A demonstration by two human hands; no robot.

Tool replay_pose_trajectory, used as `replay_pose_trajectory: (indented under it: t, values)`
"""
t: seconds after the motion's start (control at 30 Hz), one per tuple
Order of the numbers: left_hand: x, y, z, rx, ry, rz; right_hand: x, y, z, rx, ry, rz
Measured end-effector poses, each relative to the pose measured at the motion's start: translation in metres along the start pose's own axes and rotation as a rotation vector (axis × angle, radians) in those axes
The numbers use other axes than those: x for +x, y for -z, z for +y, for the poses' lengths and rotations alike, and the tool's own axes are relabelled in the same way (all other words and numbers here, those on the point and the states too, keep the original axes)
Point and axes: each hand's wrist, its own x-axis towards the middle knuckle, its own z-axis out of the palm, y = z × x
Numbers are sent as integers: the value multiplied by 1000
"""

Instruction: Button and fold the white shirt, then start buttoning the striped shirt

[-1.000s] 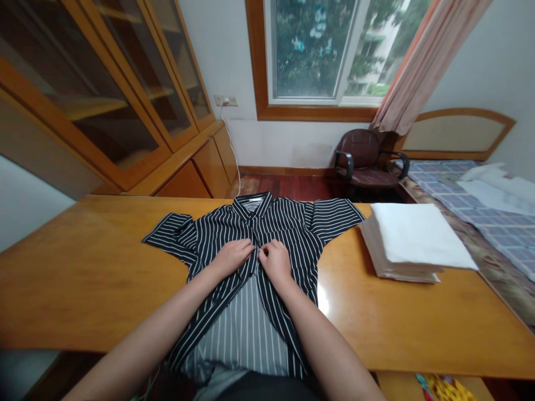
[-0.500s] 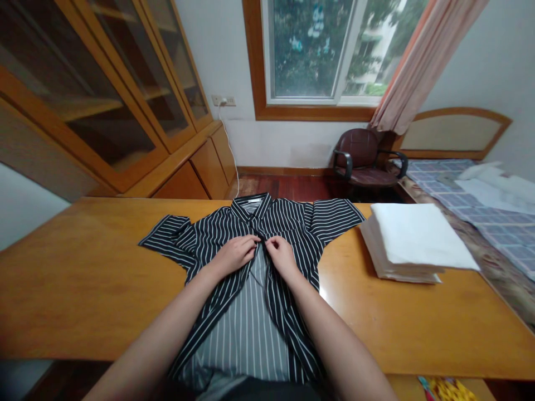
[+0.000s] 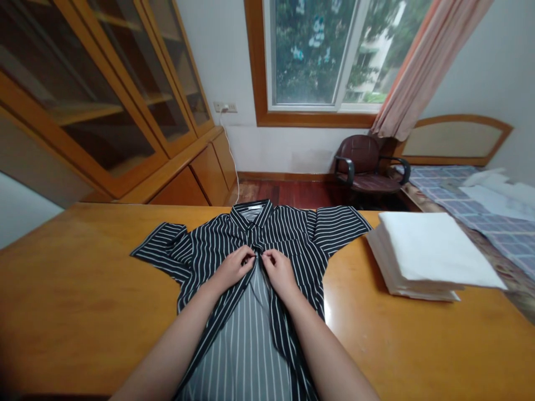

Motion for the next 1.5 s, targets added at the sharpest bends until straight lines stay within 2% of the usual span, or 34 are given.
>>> replay_pose_trajectory:
  t: [0.17, 0.33, 0.57, 0.77, 0.97, 1.23, 1.5]
  values:
    - [0, 6, 2, -110, 21, 6, 0, 4, 8, 48, -27, -28]
    - [2, 7, -5, -164, 57, -17, 0, 4, 9, 68, -31, -67]
    - [7, 8, -4, -169, -3, -47, 0, 6, 0, 79, -19, -87]
    - [6, 7, -3, -153, -20, -8, 1, 9, -3, 71, -6, -77]
    - [4, 6, -2, -137, 32, 22, 1, 8, -1, 91, -16, -69]
    - [5, 7, -2, -164, -47, 25, 0, 7, -5, 127, -38, -65]
    - [5, 5, -4, -160, -51, 36, 0, 6, -4, 129, -41, -51]
